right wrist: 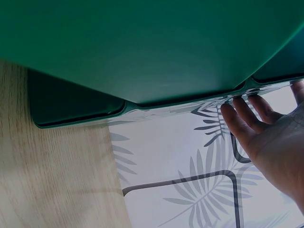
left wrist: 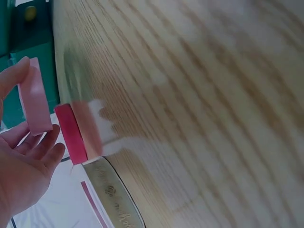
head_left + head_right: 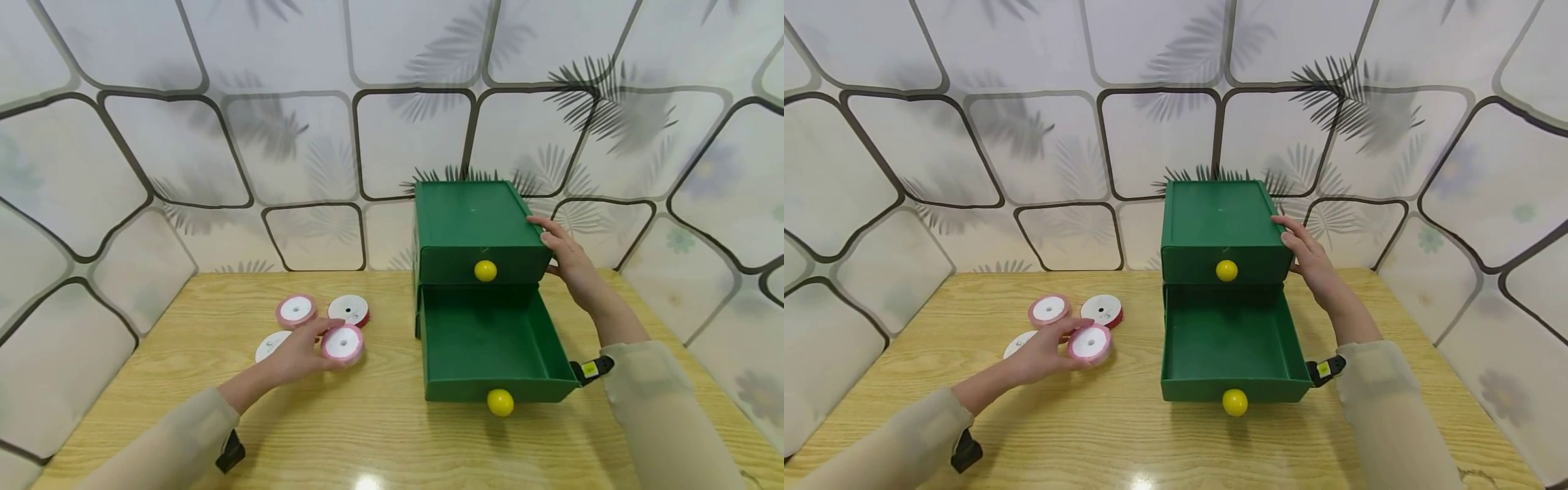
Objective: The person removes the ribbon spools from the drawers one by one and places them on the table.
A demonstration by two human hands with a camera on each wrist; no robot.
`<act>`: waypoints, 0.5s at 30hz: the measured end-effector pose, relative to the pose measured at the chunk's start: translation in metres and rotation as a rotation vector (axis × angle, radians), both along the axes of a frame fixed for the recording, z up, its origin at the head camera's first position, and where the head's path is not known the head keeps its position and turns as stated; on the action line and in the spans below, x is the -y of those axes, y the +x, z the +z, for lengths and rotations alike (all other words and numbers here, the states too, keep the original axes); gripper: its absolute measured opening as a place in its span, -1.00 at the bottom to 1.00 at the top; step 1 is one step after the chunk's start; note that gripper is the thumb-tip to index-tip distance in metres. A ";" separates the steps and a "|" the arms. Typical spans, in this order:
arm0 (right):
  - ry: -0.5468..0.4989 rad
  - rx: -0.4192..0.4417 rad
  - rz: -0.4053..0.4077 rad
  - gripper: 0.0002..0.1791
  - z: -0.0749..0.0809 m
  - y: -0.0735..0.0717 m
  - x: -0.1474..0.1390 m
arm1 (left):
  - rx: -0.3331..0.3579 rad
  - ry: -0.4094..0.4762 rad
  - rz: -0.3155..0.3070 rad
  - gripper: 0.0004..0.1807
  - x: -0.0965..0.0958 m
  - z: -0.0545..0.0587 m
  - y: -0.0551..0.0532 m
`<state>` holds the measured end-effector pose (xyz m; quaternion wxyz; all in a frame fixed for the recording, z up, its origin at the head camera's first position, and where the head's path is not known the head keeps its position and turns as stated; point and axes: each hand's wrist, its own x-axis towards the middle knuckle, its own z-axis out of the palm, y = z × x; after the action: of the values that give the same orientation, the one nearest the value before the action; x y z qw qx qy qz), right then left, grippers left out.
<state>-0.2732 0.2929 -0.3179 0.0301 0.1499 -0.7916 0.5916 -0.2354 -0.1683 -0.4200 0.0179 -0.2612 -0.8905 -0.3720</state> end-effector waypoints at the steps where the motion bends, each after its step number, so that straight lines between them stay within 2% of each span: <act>1: 0.000 0.000 0.001 -0.47 0.000 0.000 0.000 | 0.009 -0.017 -0.001 -0.25 0.000 -0.001 -0.001; 3: -0.002 0.002 0.001 -0.47 0.000 0.000 0.000 | 0.055 -0.038 0.011 -0.22 0.000 -0.002 -0.004; 6: -0.005 0.006 -0.001 -0.46 0.001 0.001 0.001 | 0.084 -0.070 0.008 -0.20 0.000 -0.002 -0.006; 15: -0.008 0.005 0.000 -0.47 0.002 0.001 0.001 | 0.052 -0.116 -0.061 -0.23 -0.002 -0.003 -0.010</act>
<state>-0.2721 0.2916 -0.3160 0.0287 0.1486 -0.7893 0.5950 -0.2453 -0.1667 -0.4228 -0.0319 -0.2792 -0.9024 -0.3266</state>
